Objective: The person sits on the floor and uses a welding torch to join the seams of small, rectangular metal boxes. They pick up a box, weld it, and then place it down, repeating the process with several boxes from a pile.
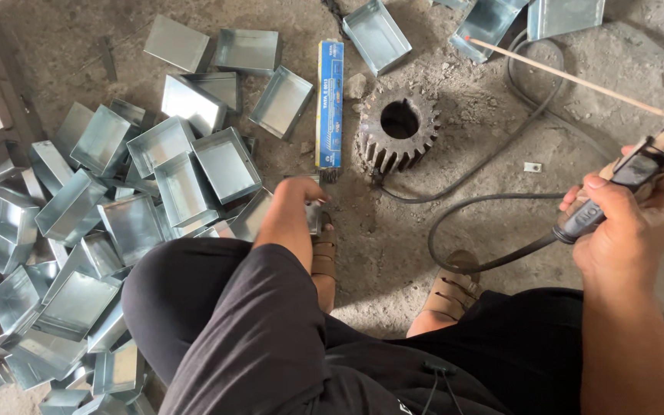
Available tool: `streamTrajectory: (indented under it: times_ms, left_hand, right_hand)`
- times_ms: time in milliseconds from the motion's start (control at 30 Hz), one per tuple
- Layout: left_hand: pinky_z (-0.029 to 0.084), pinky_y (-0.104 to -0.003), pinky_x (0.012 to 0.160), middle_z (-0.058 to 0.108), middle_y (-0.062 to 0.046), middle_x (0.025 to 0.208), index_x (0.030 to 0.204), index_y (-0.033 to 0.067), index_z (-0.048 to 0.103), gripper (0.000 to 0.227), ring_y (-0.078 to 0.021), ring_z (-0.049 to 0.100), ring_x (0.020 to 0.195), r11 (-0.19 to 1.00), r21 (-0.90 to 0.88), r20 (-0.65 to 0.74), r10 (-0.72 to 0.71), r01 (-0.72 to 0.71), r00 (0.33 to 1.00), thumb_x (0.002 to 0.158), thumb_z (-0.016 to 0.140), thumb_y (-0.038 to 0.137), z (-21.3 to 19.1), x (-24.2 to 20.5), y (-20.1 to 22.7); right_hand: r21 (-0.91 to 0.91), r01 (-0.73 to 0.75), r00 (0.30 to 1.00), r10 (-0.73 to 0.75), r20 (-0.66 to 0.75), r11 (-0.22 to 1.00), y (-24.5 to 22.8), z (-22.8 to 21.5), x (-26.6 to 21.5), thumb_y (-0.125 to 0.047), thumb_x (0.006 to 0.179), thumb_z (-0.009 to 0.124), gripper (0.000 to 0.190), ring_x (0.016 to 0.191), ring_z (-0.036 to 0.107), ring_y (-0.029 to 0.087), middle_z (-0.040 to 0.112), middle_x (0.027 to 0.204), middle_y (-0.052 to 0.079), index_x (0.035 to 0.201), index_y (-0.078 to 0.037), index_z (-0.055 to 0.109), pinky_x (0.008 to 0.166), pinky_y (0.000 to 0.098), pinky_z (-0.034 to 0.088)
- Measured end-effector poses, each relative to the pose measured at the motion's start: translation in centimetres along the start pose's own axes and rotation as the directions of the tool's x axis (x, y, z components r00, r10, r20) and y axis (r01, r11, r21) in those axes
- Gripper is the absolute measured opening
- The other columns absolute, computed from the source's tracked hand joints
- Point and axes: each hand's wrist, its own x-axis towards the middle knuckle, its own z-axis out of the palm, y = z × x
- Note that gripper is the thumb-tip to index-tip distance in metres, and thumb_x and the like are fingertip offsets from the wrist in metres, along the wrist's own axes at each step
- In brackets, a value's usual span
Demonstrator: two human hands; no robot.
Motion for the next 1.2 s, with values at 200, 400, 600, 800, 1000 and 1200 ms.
streamTrajectory:
  times_ms: [200,400,600,800,1000,1200]
  left_hand:
    - [0.058,-0.049,0.089,0.071,-0.014,0.133,0.130,0.0069,0.068,0.052,-0.0292,0.072,0.109,0.990,-0.122,-0.037,-0.077,0.072,0.996,0.095,0.063,0.046,4.0,3.9,2.2]
    - [0.050,-0.040,0.054,0.075,-0.004,0.109,0.116,0.0128,0.069,0.051,-0.0213,0.061,0.066,0.858,-0.509,-0.169,-0.031,-0.060,0.985,0.086,0.065,0.055,-2.8,0.1,1.6]
    - [0.051,-0.038,0.059,0.072,-0.009,0.082,0.098,0.0041,0.075,0.047,-0.0216,0.063,0.067,0.730,-0.499,-0.553,0.147,-0.467,0.820,0.076,0.083,0.045,-8.8,-11.5,6.6]
    - [0.057,-0.045,0.085,0.073,-0.011,0.113,0.112,0.0159,0.072,0.032,-0.0317,0.070,0.103,0.768,0.541,-0.573,0.635,-0.343,0.519,0.080,0.075,0.015,-6.1,-17.2,17.9]
    - [0.057,-0.047,0.090,0.072,-0.008,0.123,0.119,0.0236,0.071,0.031,-0.0305,0.068,0.115,0.666,0.712,-0.447,0.672,-0.220,0.590,0.093,0.061,0.012,-1.0,-14.9,20.8]
    - [0.055,-0.043,0.097,0.071,-0.007,0.121,0.121,0.0237,0.070,0.037,-0.0284,0.069,0.113,0.780,0.530,-0.370,0.566,-0.333,0.736,0.084,0.068,0.026,-2.7,-13.4,20.7]
  right_hand:
    - [-0.018,0.015,0.996,-0.013,0.091,1.000,1.2,1.0,0.4,0.007,0.098,0.066,0.032,0.069,0.063,0.023,0.062,0.094,0.013,0.125,0.003,0.051,0.067,0.0363,0.055]
    - [0.007,0.002,0.999,-0.002,0.043,1.000,1.1,1.4,0.4,0.004,0.096,0.072,0.039,0.067,0.063,0.022,0.062,0.091,0.011,0.129,0.003,0.053,0.064,0.0353,0.054]
    - [0.038,0.031,0.999,-0.031,0.018,0.999,0.1,1.3,0.1,0.004,0.092,0.073,0.042,0.067,0.063,0.021,0.062,0.090,0.010,0.130,0.002,0.054,0.064,0.0352,0.053]
    - [0.019,0.046,0.999,-0.046,-0.024,0.999,-0.4,0.3,-0.3,0.004,0.090,0.075,0.042,0.068,0.064,0.020,0.063,0.090,0.009,0.127,-0.001,0.055,0.067,0.0366,0.055]
    - [-0.023,0.056,0.994,-0.058,-0.088,0.998,-0.4,-1.9,-1.0,0.004,0.091,0.076,0.042,0.072,0.064,0.019,0.063,0.093,0.008,0.127,0.000,0.056,0.067,0.0346,0.055]
    - [-0.057,0.009,0.987,-0.018,-0.161,0.998,-0.5,-4.8,-1.5,0.004,0.091,0.075,0.043,0.071,0.064,0.019,0.063,0.094,0.008,0.128,0.000,0.055,0.066,0.0340,0.054]
